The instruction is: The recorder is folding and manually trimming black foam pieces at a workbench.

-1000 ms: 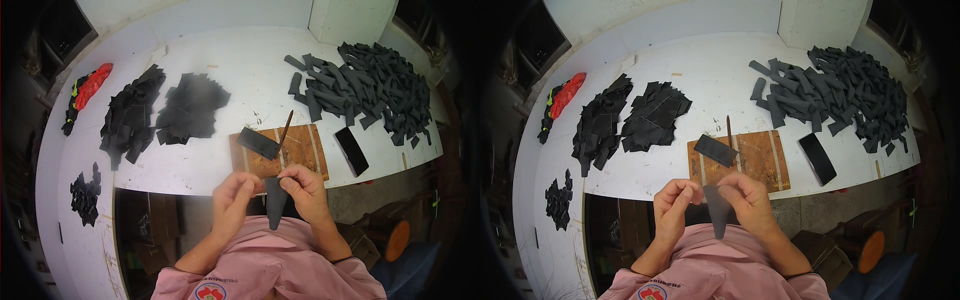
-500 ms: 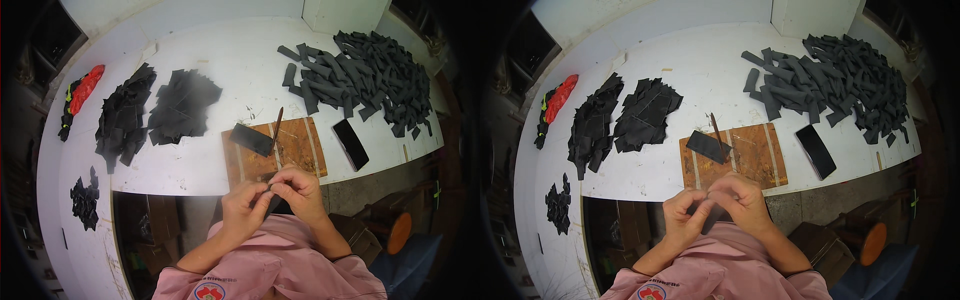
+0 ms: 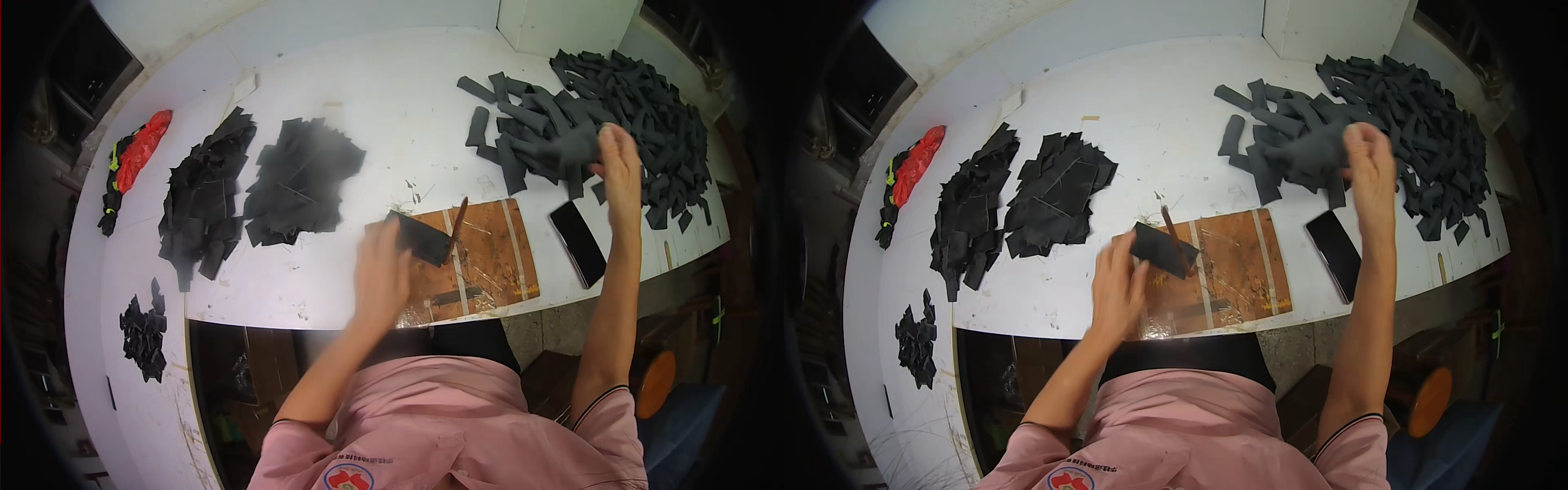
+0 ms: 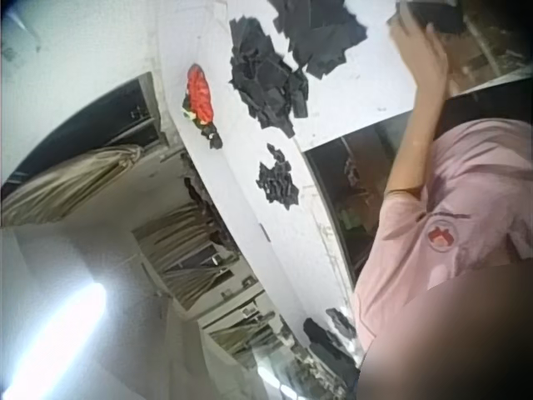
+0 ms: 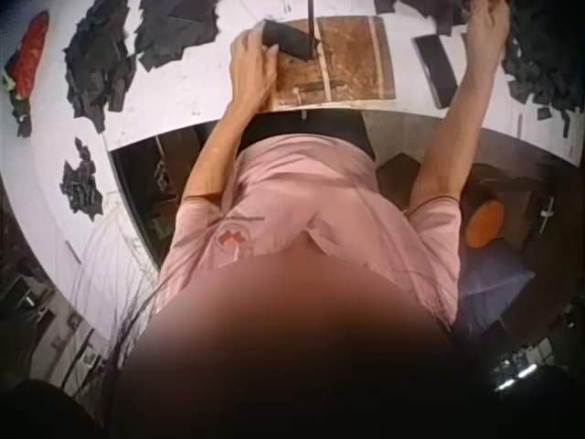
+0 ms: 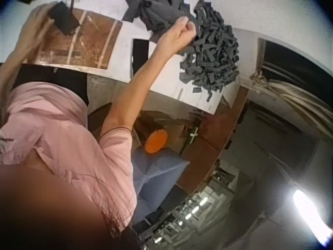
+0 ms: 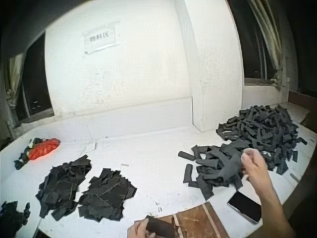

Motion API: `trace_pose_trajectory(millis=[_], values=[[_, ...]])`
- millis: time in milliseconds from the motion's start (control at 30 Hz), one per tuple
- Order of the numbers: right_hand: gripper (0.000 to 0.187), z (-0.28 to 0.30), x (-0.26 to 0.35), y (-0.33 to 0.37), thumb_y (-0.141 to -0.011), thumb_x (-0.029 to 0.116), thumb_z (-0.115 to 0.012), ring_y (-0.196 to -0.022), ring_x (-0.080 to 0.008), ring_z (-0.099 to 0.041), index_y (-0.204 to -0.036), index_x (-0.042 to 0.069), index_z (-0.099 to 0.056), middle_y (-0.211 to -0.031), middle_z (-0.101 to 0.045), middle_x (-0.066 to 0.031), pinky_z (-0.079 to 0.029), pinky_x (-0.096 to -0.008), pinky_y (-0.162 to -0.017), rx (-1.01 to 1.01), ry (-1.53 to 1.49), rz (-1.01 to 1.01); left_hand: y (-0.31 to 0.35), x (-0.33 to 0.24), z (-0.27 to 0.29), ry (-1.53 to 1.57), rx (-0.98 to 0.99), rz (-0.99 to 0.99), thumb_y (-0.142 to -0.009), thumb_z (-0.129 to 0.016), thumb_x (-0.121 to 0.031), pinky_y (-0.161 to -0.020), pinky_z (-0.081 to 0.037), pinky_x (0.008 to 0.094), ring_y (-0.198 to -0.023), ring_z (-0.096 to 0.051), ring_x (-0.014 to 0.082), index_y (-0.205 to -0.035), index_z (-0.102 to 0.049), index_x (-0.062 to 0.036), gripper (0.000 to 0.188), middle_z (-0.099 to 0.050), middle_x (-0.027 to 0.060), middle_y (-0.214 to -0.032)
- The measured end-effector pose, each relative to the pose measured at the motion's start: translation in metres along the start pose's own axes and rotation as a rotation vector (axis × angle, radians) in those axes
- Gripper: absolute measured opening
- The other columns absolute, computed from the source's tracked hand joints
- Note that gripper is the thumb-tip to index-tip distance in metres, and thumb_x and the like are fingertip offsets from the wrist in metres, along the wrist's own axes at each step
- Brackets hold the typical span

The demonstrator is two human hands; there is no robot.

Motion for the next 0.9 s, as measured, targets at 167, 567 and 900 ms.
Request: trace_pose_trajectory(millis=[167, 567, 900], values=[[0.017, -0.033, 0.001, 0.084, -0.084, 0.016, -0.051, -0.064, -0.0080, -0.048, -0.089, -0.001, -0.053, -0.071, -0.053, -0.0016, -0.039, -0.0194, -0.060, 0.266, -0.165, -0.098, -0.039, 0.068, -0.028, -0.212, 0.094, 0.054, -0.071, -0.061, -0.005, -0.075, -0.038, 0.0399, -0.090, -0.046, 0.0350, -0.084, -0.055, 0.0020, 0.016, -0.053, 0.0160, -0.090], [0.017, -0.117, 0.021, 0.176, -0.067, 0.005, -0.065, -0.066, -0.0183, -0.054, -0.081, -0.002, -0.057, -0.070, -0.053, -0.0076, -0.043, -0.0270, -0.059, 0.877, -0.138, -0.091, 0.033, -0.014, 0.038, 0.780, 0.480, 0.467, -0.071, -0.060, 0.008, -0.070, -0.041, 0.0214, -0.078, -0.051, 0.0075, -0.101, -0.044, -0.0017, 0.036, -0.057, 0.0039, -0.086], [0.005, -0.105, 0.016, 0.190, -0.071, 0.001, -0.060, -0.060, -0.0069, -0.050, -0.074, -0.003, -0.060, -0.066, -0.057, -0.0040, -0.040, -0.0211, -0.054, 1.025, -0.297, -0.401, 0.042, -0.013, 0.050, 1.289, 0.443, 0.710, -0.083, -0.053, -0.014, -0.064, -0.039, 0.0182, -0.072, -0.050, 0.0069, -0.098, -0.056, 0.0010, 0.021, -0.058, 0.0059, -0.084]])
Point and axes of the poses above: each hand's wrist, its own y-axis away from the middle knuckle, its own z-axis out of the back of the hand, x = y × z, the point moved 3 cm from there along -y, towards the middle knuckle
